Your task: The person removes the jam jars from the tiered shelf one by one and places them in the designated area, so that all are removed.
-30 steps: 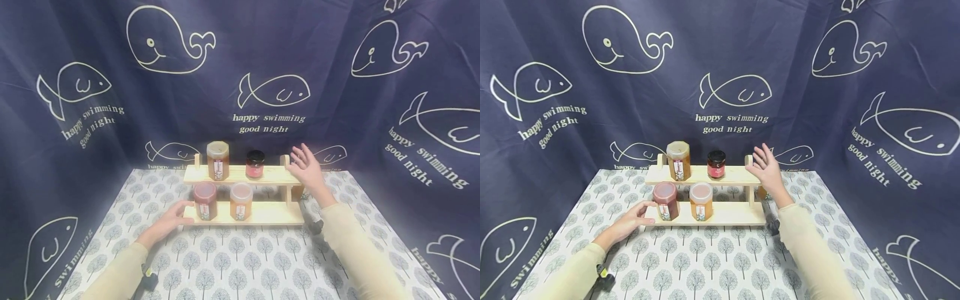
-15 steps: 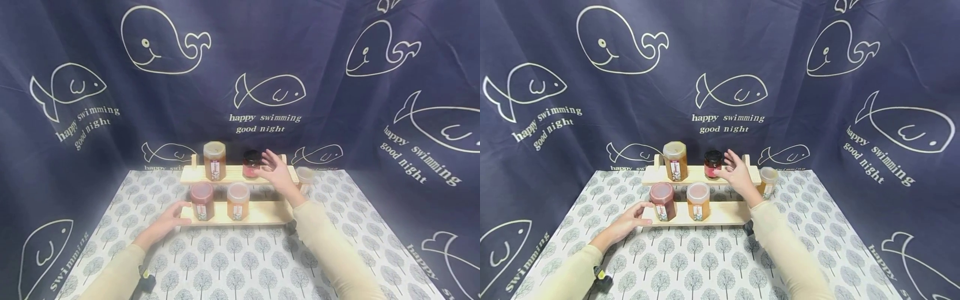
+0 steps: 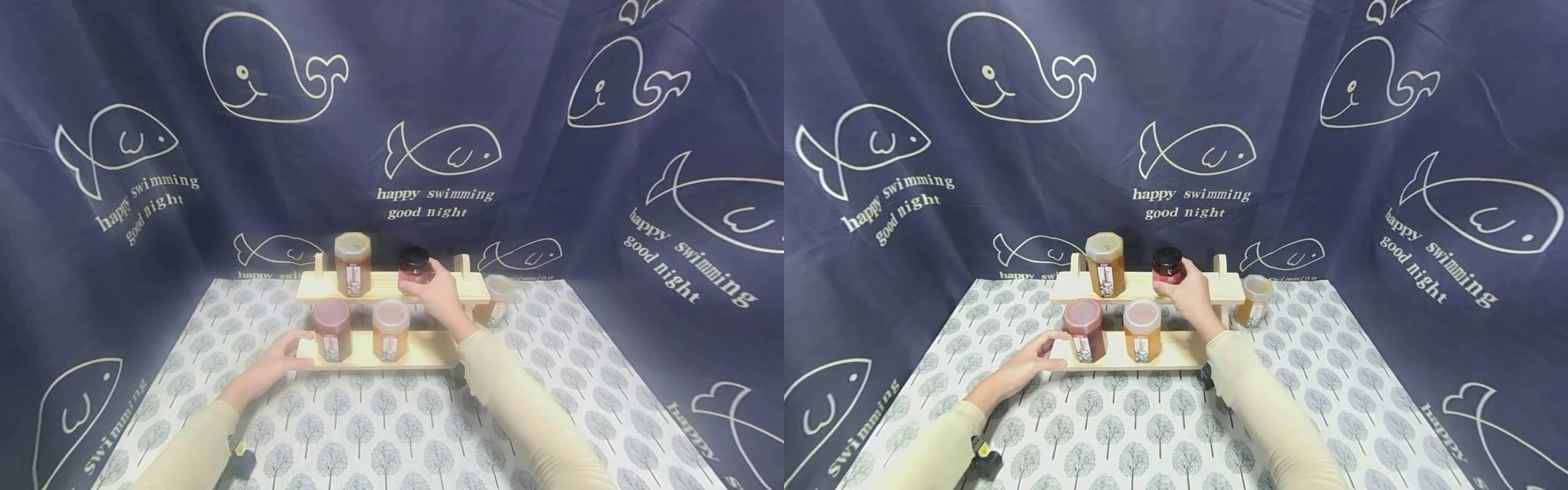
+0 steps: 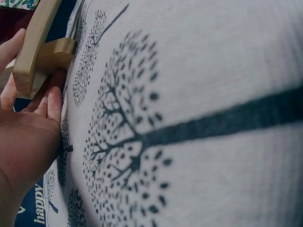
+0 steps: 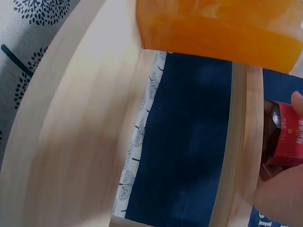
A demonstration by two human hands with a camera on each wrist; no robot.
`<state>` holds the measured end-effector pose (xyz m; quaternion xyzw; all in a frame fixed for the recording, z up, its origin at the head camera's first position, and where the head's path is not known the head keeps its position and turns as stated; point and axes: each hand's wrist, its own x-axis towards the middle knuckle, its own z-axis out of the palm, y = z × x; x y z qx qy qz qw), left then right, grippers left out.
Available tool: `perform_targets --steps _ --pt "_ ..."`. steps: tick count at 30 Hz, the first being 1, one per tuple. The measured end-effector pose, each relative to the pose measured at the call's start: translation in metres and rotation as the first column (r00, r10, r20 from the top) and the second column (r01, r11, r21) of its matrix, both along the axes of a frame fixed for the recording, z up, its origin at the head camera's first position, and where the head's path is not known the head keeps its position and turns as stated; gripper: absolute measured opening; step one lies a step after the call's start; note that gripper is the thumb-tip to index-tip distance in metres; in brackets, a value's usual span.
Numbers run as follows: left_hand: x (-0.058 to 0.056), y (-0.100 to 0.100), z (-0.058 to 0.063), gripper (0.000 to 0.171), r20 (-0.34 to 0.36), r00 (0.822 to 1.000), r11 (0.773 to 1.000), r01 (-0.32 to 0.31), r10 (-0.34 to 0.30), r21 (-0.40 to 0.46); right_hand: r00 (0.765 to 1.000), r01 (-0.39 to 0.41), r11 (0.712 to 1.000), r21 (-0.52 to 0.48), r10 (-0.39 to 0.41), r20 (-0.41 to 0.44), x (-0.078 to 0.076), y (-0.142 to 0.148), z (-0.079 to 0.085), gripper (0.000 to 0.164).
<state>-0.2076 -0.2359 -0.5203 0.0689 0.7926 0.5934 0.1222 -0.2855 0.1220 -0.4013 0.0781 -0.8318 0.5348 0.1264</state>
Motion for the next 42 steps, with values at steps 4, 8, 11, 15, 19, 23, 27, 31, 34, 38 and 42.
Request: perform_targets --steps 4,8,11,15,19,23,27,31,34,38,42 --pt "0.0 0.001 0.001 0.073 0.006 1.0 1.0 -0.004 0.004 0.004 0.999 0.045 0.999 0.013 -0.045 -0.009 0.0 -0.002 -0.002 0.061" --pt "0.0 0.001 0.002 0.073 0.007 1.0 1.0 -0.005 0.005 -0.002 0.996 0.082 0.997 0.003 -0.082 -0.023 -0.002 -0.004 -0.005 0.063" --pt "0.0 0.001 0.002 0.072 0.006 1.0 1.0 -0.004 0.004 0.004 0.995 0.096 0.995 -0.001 -0.096 -0.031 -0.002 -0.004 -0.006 0.063" --pt "0.0 0.001 0.0 0.072 0.003 1.0 1.0 -0.004 0.004 -0.001 0.994 0.099 0.995 0.002 -0.098 -0.037 -0.002 -0.004 -0.005 0.062" --pt "0.0 0.001 0.0 0.073 0.004 1.0 1.0 -0.001 0.001 -0.013 0.995 0.086 0.996 -0.002 -0.086 -0.053 -0.004 -0.003 -0.003 0.059" --pt "0.001 0.001 0.001 0.073 0.006 1.0 1.0 -0.002 0.002 -0.005 0.995 0.07 0.997 -0.017 -0.071 -0.071 -0.005 0.0 0.002 0.06" --pt "0.0 0.001 0.001 0.073 0.001 1.0 1.0 0.003 -0.003 0.001 0.996 0.052 0.998 -0.022 -0.053 -0.074 -0.004 0.004 0.008 0.061" --pt "-0.001 0.002 0.001 0.071 -0.011 1.0 1.0 0.012 -0.012 -0.008 0.996 0.061 0.998 -0.008 -0.062 -0.065 0.002 0.012 0.014 0.06" --pt "-0.002 0.002 0.001 0.071 -0.015 1.0 1.0 0.013 -0.013 -0.012 0.996 0.077 0.997 -0.003 -0.077 -0.053 0.008 0.021 0.019 0.059" --pt "0.0 0.002 0.003 0.071 -0.019 1.0 1.0 0.016 -0.016 -0.008 0.997 0.073 0.997 -0.035 -0.075 -0.035 0.017 0.034 0.022 0.055" --pt "0.002 0.003 0.004 0.07 -0.022 1.0 1.0 0.018 -0.018 0.007 0.996 0.074 0.996 -0.059 -0.076 -0.037 0.025 0.049 0.024 0.054"
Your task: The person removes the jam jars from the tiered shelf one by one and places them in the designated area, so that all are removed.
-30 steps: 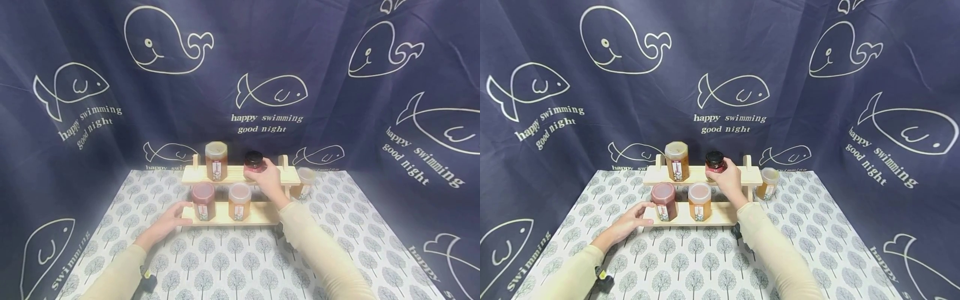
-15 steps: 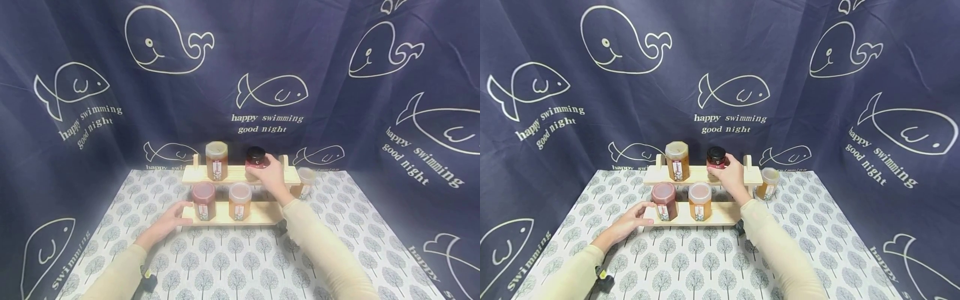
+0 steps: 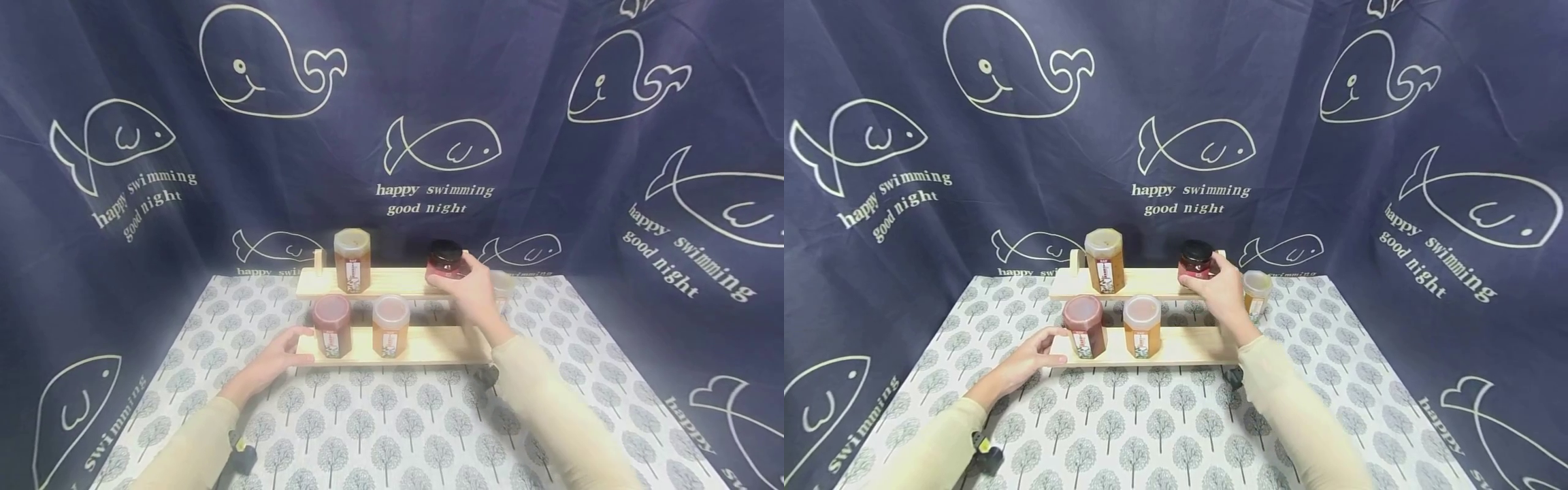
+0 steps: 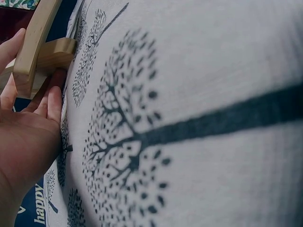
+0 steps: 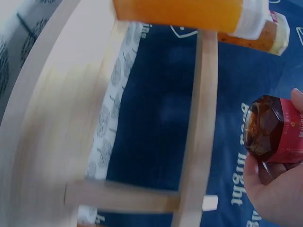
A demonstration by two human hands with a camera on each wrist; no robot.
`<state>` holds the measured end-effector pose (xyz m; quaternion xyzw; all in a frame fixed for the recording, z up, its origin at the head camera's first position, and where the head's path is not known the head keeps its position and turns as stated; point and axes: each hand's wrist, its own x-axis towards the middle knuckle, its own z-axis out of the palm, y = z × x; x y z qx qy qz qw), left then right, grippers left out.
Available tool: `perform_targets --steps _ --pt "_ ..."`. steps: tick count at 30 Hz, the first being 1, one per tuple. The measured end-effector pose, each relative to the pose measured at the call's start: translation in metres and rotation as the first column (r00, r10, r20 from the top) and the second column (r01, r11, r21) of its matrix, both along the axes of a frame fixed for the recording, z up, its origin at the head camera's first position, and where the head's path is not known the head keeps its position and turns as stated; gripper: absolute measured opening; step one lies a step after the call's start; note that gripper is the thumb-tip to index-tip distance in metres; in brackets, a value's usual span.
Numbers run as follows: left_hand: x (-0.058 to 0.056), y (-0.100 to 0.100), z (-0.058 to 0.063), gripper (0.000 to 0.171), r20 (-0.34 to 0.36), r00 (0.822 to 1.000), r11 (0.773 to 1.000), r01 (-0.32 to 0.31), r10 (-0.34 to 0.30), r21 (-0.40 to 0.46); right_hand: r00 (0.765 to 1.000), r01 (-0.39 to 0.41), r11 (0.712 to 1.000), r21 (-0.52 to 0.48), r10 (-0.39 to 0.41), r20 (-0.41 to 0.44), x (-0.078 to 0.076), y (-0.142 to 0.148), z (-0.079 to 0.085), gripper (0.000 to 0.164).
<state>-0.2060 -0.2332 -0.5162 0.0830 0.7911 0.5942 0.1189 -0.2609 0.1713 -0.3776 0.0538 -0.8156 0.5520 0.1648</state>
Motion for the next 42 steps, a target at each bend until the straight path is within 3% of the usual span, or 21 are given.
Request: perform_targets --steps 10,15,22,26,36,42 --pt "-0.001 0.001 0.0 0.069 -0.014 1.0 1.0 0.004 -0.004 -0.011 1.0 0.016 0.999 0.034 -0.016 -0.009 0.014 0.056 0.001 0.057" --pt "-0.001 0.0 0.002 0.069 -0.013 1.0 1.0 0.006 -0.006 -0.01 0.998 0.066 0.993 0.096 -0.067 0.0 0.022 0.09 -0.001 0.06" --pt "-0.002 -0.003 0.003 0.071 -0.009 1.0 1.0 -0.011 0.011 -0.012 0.992 0.101 0.983 0.15 -0.111 0.055 0.024 0.127 -0.013 0.06" --pt "-0.001 -0.004 0.003 0.071 -0.008 1.0 1.0 -0.011 0.011 -0.011 0.988 0.072 0.98 0.187 -0.095 0.118 0.023 0.139 -0.028 0.063" --pt "-0.002 -0.004 -0.002 0.072 0.007 1.0 0.999 -0.017 0.018 -0.033 0.975 0.008 0.971 0.241 -0.061 0.213 0.016 0.141 -0.086 0.069" --pt "-0.003 -0.004 -0.004 0.072 0.0 1.0 0.999 -0.016 0.016 -0.047 0.967 -0.007 0.977 0.212 -0.048 0.252 0.012 0.14 -0.104 0.074"
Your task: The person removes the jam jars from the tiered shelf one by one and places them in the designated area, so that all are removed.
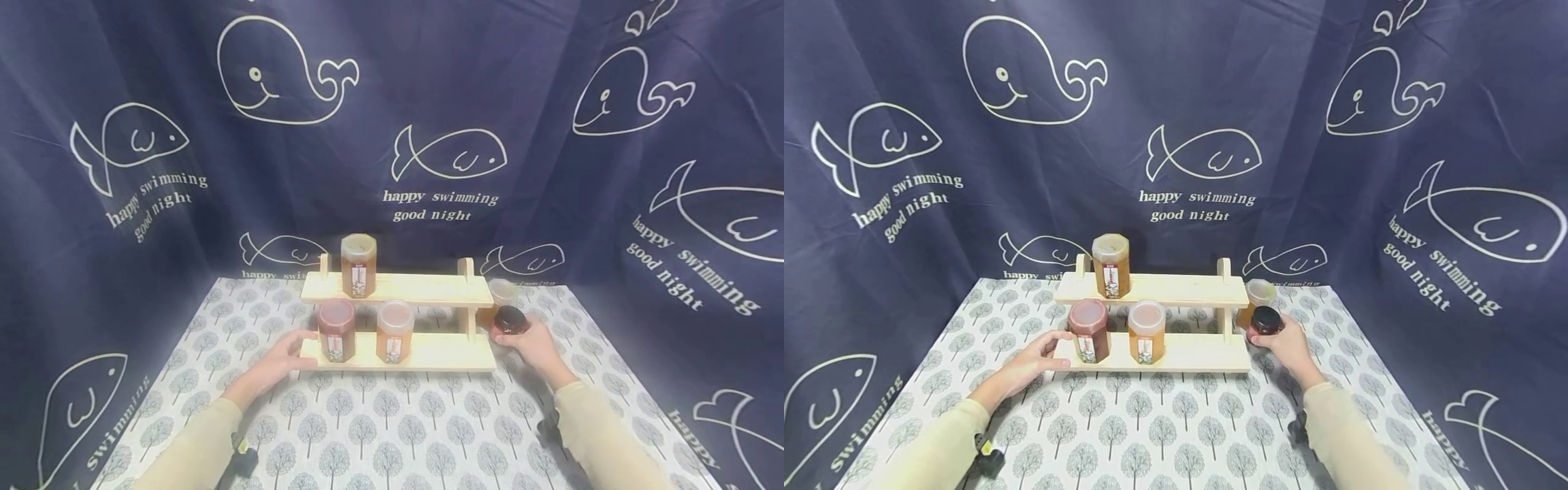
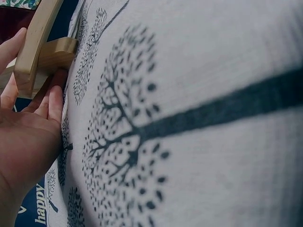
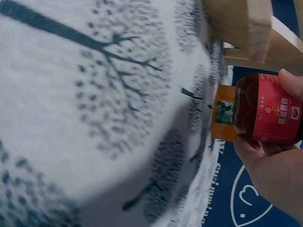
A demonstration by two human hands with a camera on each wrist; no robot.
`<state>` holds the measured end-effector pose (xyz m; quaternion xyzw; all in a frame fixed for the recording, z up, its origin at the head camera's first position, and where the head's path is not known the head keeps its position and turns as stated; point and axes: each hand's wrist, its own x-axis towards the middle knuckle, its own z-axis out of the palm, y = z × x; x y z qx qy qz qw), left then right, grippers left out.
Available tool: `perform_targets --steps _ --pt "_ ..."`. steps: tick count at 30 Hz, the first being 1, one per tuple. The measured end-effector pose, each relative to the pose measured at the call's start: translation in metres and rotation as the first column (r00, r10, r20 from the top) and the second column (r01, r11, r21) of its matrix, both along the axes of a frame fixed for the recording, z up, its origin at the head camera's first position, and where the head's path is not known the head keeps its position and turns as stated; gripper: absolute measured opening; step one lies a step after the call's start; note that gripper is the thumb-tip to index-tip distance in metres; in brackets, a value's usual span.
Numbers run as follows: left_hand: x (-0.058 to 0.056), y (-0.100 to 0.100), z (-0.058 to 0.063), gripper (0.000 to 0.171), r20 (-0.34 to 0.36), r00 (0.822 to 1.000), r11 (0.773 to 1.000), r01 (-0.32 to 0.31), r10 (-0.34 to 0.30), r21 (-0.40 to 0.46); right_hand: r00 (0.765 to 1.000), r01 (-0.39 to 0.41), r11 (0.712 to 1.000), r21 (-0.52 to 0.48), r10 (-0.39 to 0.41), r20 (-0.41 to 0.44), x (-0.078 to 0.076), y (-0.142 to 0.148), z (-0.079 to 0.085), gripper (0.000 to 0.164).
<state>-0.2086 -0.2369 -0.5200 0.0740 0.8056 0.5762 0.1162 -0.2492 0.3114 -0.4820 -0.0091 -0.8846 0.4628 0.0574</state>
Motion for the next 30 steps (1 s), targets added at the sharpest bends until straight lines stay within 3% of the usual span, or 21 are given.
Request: perform_targets --steps 12,20,26,30 --pt "0.003 0.003 0.006 0.071 -0.008 1.0 1.0 0.007 -0.007 0.009 0.995 0.015 0.998 -0.054 -0.01 0.095 -0.001 0.0 -0.019 0.081" --pt "0.002 0.001 0.005 0.071 -0.009 1.0 1.0 0.002 -0.002 0.001 0.995 0.01 0.999 -0.044 -0.006 0.095 -0.001 0.003 -0.023 0.084" --pt "0.001 0.001 0.003 0.072 -0.009 1.0 1.0 0.004 -0.004 -0.005 0.995 -0.05 0.999 0.02 0.048 0.086 0.001 0.006 -0.018 0.102" --pt "0.002 0.002 0.003 0.072 -0.006 1.0 1.0 -0.006 0.006 -0.001 0.998 -0.004 0.999 0.051 0.001 0.063 0.008 0.003 -0.004 0.112"
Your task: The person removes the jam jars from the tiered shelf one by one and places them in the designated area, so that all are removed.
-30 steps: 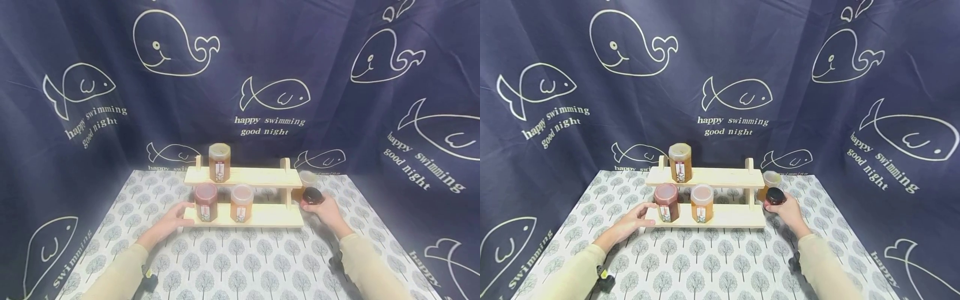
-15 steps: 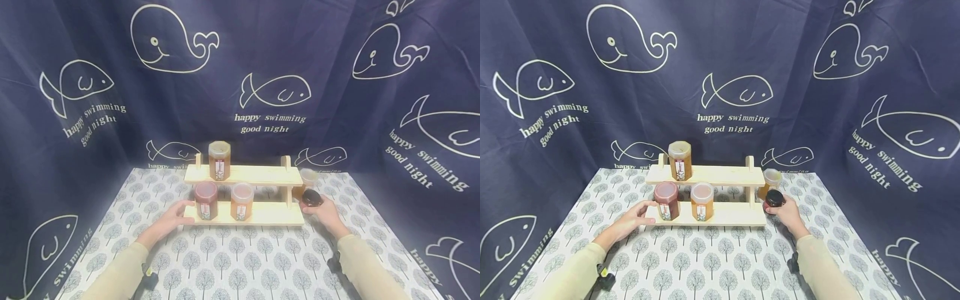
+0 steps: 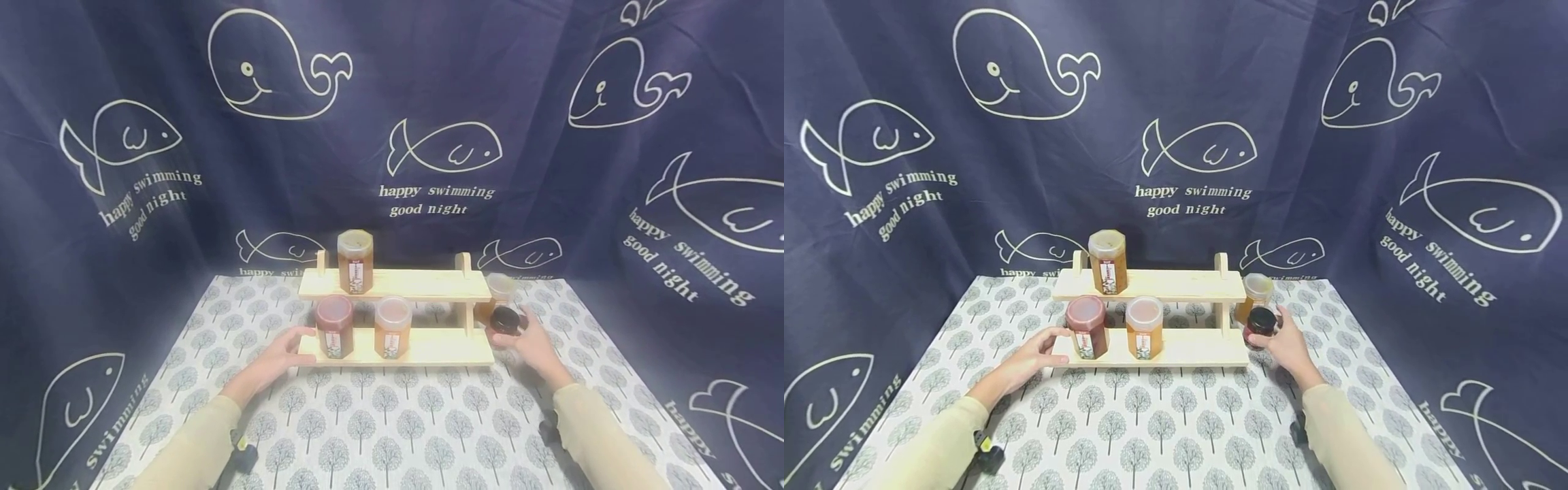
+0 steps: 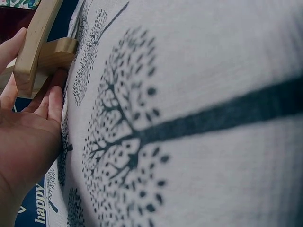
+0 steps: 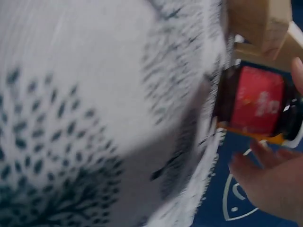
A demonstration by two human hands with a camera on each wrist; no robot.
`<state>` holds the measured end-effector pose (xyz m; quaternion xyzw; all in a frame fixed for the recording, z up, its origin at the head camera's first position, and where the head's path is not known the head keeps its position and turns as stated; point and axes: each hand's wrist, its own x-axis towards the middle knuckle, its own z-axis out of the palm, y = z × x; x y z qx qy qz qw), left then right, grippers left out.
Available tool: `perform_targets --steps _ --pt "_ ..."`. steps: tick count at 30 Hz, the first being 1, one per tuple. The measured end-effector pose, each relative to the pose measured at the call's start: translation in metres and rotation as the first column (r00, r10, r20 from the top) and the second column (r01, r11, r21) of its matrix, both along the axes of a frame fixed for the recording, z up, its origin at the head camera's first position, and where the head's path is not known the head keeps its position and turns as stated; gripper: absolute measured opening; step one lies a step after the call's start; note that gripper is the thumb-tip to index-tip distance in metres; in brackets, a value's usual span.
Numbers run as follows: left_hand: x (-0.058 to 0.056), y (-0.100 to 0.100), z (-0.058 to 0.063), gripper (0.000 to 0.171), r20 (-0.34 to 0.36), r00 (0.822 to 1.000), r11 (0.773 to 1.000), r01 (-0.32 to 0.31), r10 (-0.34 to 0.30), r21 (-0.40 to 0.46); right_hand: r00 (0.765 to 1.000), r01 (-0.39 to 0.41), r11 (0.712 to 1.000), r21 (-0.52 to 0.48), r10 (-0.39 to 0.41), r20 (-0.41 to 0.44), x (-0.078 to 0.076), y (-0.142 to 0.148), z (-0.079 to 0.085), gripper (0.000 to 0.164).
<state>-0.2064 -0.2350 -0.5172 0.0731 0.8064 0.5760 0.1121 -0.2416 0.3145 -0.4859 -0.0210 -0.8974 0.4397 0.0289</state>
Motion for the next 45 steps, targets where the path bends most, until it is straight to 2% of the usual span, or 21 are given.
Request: perform_targets --steps 3,6,9,11,14,19,24,28,32,42,45 --pt "0.0 0.0 0.002 0.072 0.001 1.0 1.0 -0.007 0.007 0.001 0.993 0.085 0.996 0.01 -0.084 -0.085 0.008 -0.009 0.015 0.102" --pt "0.0 -0.001 0.002 0.074 0.001 1.0 1.0 -0.007 0.007 -0.009 0.97 0.128 0.992 -0.004 -0.126 -0.209 0.015 -0.025 0.027 0.085" --pt "0.0 -0.001 0.001 0.075 0.012 1.0 1.0 -0.011 0.011 -0.008 0.95 0.09 0.995 -0.046 -0.099 -0.297 0.023 -0.047 0.037 0.071" --pt "0.0 -0.001 -0.001 0.075 0.02 1.0 1.0 -0.007 0.007 0.002 0.947 0.039 0.996 -0.077 -0.061 -0.315 0.027 -0.063 0.044 0.066" --pt "-0.001 0.001 -0.003 0.074 0.028 1.0 1.0 -0.005 0.004 0.023 0.953 -0.052 0.994 -0.098 0.02 -0.301 0.033 -0.086 0.051 0.062" --pt "0.001 0.001 -0.003 0.071 0.016 1.0 0.999 0.004 -0.005 0.046 0.965 -0.182 0.975 -0.125 0.153 -0.211 0.038 -0.124 0.053 0.062" --pt "0.002 0.001 -0.001 0.072 0.018 1.0 1.0 0.003 -0.004 0.029 0.944 -0.311 0.938 -0.155 0.285 -0.166 0.037 -0.154 0.046 0.065" --pt "0.002 0.002 0.0 0.073 0.024 1.0 1.0 0.001 -0.001 0.027 0.923 -0.38 0.905 -0.19 0.357 -0.144 0.035 -0.174 0.041 0.072" --pt "0.002 0.003 0.001 0.072 0.016 1.0 1.0 0.0 -0.001 0.03 0.919 -0.395 0.885 -0.248 0.375 -0.124 0.033 -0.189 0.035 0.077" --pt "0.003 0.003 0.001 0.071 0.016 1.0 0.999 -0.002 0.001 0.043 0.931 -0.365 0.879 -0.308 0.335 -0.145 0.032 -0.215 0.023 0.083" --pt "0.002 0.003 0.0 0.071 0.014 1.0 0.999 0.001 -0.001 0.046 0.942 -0.334 0.89 -0.311 0.299 -0.154 0.033 -0.219 0.018 0.082"
